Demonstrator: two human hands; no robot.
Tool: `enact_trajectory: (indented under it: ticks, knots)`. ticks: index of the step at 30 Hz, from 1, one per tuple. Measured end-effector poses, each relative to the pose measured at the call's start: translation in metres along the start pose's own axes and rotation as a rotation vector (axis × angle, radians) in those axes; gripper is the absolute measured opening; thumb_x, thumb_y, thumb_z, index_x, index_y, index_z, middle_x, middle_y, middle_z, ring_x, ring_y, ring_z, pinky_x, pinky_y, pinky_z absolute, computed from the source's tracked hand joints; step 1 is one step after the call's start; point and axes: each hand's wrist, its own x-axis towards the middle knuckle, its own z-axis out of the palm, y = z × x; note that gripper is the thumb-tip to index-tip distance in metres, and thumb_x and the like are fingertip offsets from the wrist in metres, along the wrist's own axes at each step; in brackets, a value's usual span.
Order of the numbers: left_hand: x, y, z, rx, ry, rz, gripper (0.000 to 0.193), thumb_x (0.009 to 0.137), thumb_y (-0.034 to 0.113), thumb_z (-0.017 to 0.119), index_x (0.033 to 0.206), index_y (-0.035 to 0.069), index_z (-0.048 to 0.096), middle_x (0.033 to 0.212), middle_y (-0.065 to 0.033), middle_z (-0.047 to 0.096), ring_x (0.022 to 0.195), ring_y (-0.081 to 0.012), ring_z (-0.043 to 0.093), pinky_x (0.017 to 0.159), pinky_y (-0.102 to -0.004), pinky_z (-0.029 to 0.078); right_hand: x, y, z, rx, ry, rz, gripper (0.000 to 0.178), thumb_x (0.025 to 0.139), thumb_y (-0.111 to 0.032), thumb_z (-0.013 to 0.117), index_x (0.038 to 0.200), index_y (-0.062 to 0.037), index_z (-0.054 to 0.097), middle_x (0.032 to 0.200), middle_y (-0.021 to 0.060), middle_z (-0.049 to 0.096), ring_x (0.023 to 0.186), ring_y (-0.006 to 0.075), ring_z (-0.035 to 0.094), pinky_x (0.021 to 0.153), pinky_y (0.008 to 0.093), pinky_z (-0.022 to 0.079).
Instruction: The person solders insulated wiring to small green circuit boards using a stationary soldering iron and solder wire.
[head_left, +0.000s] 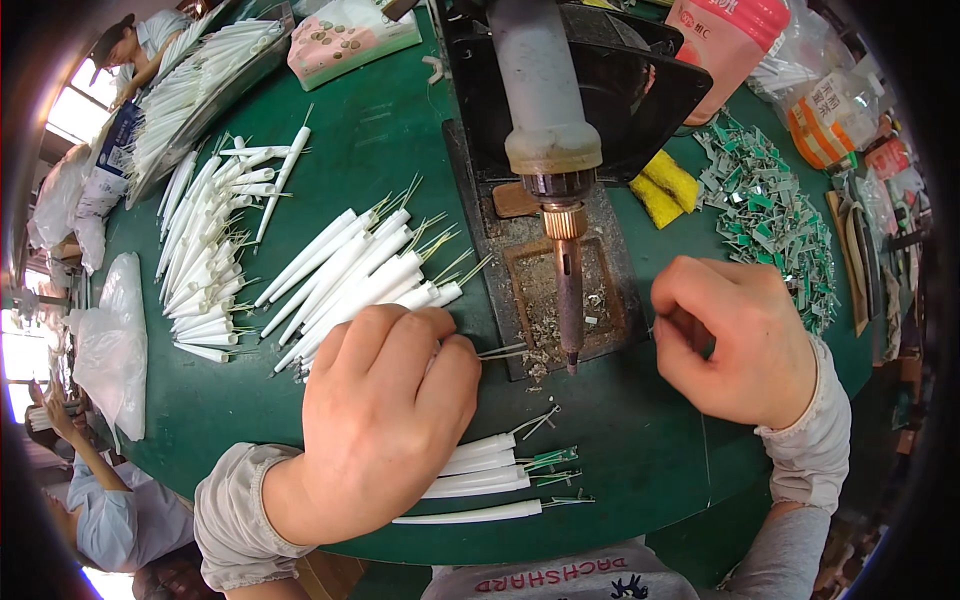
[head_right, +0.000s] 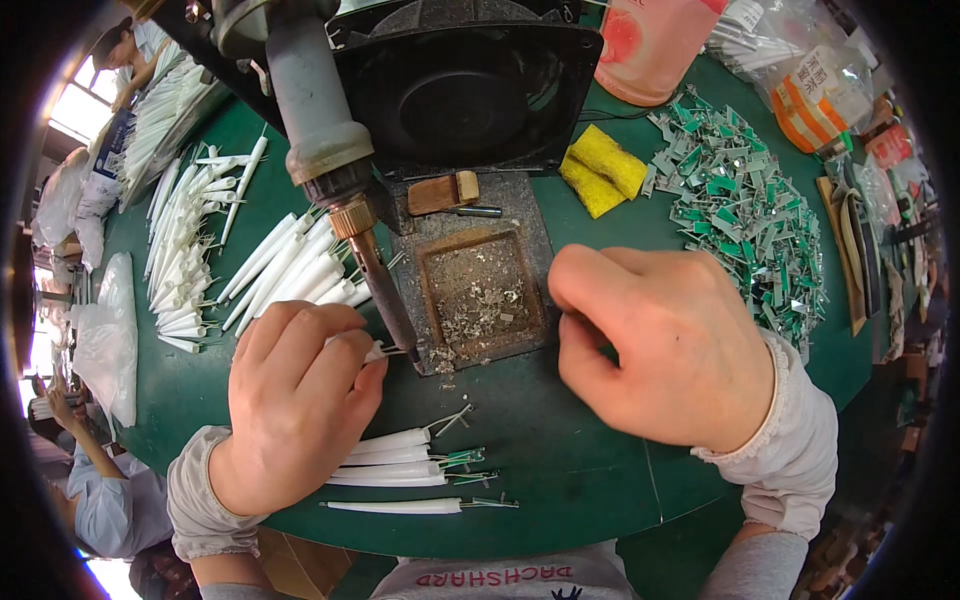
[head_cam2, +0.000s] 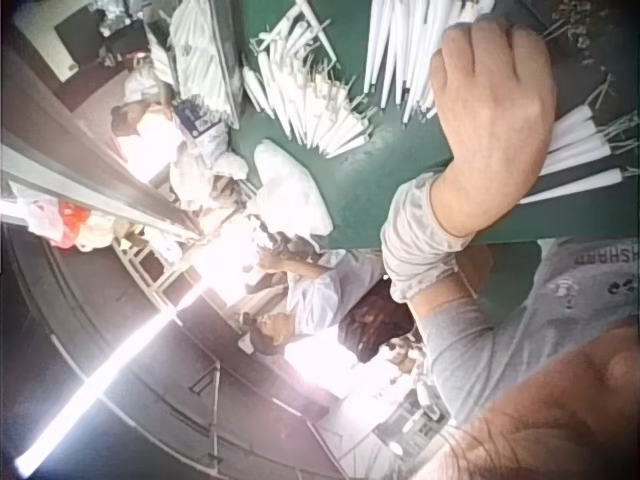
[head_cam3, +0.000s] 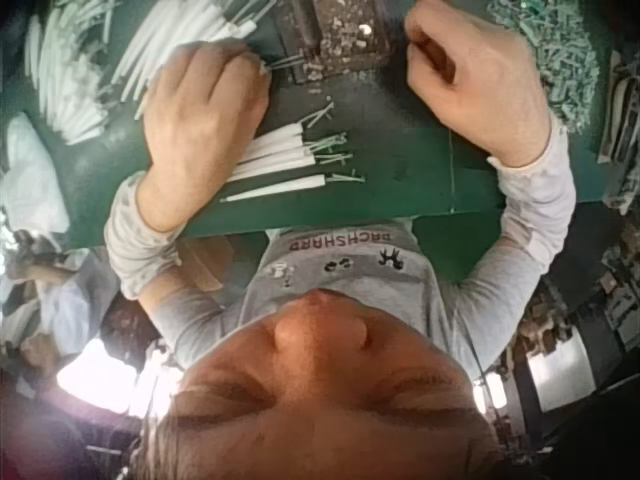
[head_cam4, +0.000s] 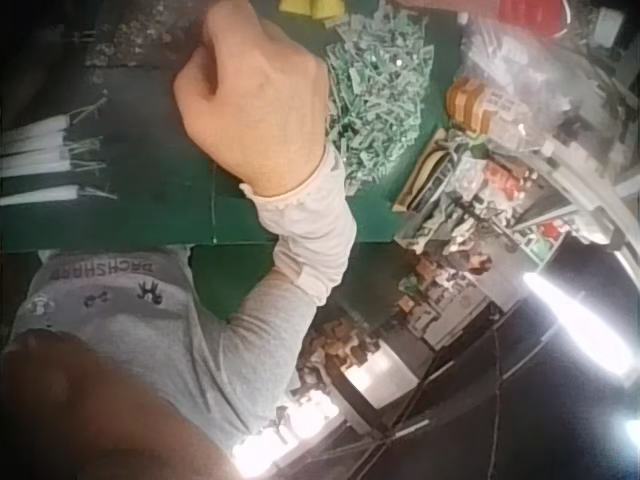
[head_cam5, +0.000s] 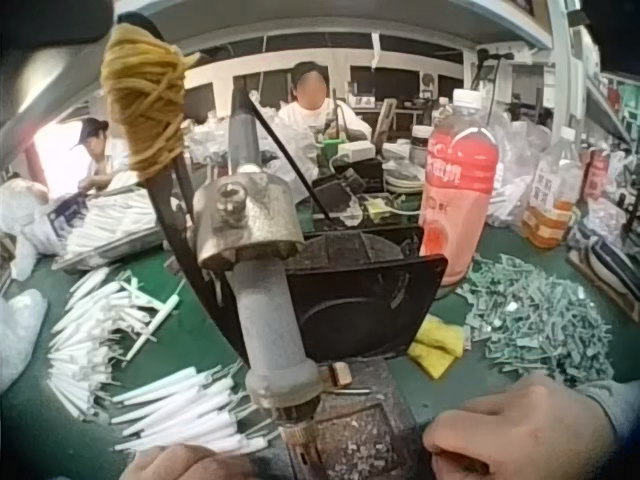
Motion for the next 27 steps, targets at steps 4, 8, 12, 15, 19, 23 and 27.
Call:
enact_trajectory:
  ticks: [4, 8, 12, 15, 19, 23, 27]
  knots:
    - [0.004, -0.001, 0.002, -0.144, 0.026, 0.038, 0.03, 0.057, -0.004, 0.071, 0.084, 0.003, 0.06, 0.083, -0.0071, 0.06, 0.074, -0.0262, 0.057, 0.066, -0.0349, 0.048, -0.002, -0.007, -0.002, 0.217, -0.081, 0.016, 0.016, 0.068, 0.002, 0.06, 0.078, -0.0057, 0.05, 0.062, 0.0094, 0.053, 0.052, 0.0285, 0.056, 0.047, 0.0363, 0.043]
    - [0.004, -0.005, 0.004, -0.292, 0.001, 0.132, 0.027, 0.058, -0.003, 0.073, 0.083, 0.002, 0.062, 0.082, -0.0073, 0.06, 0.075, -0.0263, 0.058, 0.073, -0.0395, 0.048, 0.0, -0.016, -0.003, 0.366, -0.211, 0.049, 0.013, 0.071, 0.0, 0.061, 0.078, -0.0056, 0.051, 0.061, 0.0068, 0.052, 0.051, 0.0227, 0.055, 0.047, 0.0324, 0.042]
    - [0.007, -0.003, -0.005, -0.371, -0.093, 0.148, 0.021, 0.062, -0.001, 0.074, 0.08, 0.002, 0.063, 0.084, -0.008, 0.062, 0.079, -0.0256, 0.061, 0.085, -0.0435, 0.048, -0.001, -0.017, 0.001, 0.52, -0.307, 0.073, 0.012, 0.074, -0.002, 0.064, 0.08, -0.0054, 0.054, 0.062, 0.0056, 0.055, 0.052, 0.0192, 0.057, 0.048, 0.0301, 0.044]
    - [0.006, 0.0, -0.005, -0.413, -0.031, 0.179, 0.021, 0.063, -0.001, 0.075, 0.081, 0.003, 0.064, 0.087, -0.0088, 0.065, 0.08, -0.0247, 0.064, 0.091, -0.0437, 0.047, -0.001, -0.018, 0.002, 0.612, -0.351, 0.112, 0.011, 0.076, -0.003, 0.065, 0.082, -0.0049, 0.056, 0.064, 0.0048, 0.058, 0.053, 0.0163, 0.059, 0.049, 0.028, 0.045]
    - [0.006, 0.006, -0.021, -0.495, -0.076, 0.223, 0.022, 0.063, -0.001, 0.076, 0.083, 0.003, 0.066, 0.09, -0.0109, 0.067, 0.078, -0.0236, 0.066, 0.087, -0.0412, 0.05, -0.001, -0.019, 0.003, 0.781, -0.393, 0.217, 0.01, 0.077, -0.003, 0.067, 0.082, -0.004, 0.058, 0.064, 0.0029, 0.059, 0.055, 0.0098, 0.059, 0.05, 0.0243, 0.045]
    - [0.0, 0.014, -0.03, -0.67, -0.128, 0.14, 0.021, 0.065, -0.003, 0.076, 0.084, 0.002, 0.068, 0.091, -0.011, 0.066, 0.073, -0.0221, 0.065, 0.071, -0.0334, 0.052, -0.004, -0.025, 0.005, 0.946, -0.447, 0.376, 0.009, 0.079, -0.001, 0.066, 0.085, -0.0031, 0.059, 0.067, 0.0005, 0.061, 0.059, 0.0055, 0.057, 0.051, 0.022, 0.045]
    - [0.001, 0.017, -0.025, -0.823, -0.192, -0.165, 0.015, 0.07, -0.003, 0.075, 0.082, 0.002, 0.068, 0.09, -0.0103, 0.063, 0.071, -0.0197, 0.061, 0.06, -0.0288, 0.048, -0.008, -0.027, 0.015, 1.269, -0.424, 0.475, 0.008, 0.084, 0.0, 0.062, 0.089, -0.0006, 0.056, 0.076, 0.0028, 0.064, 0.069, 0.0063, 0.061, 0.058, 0.0204, 0.049]
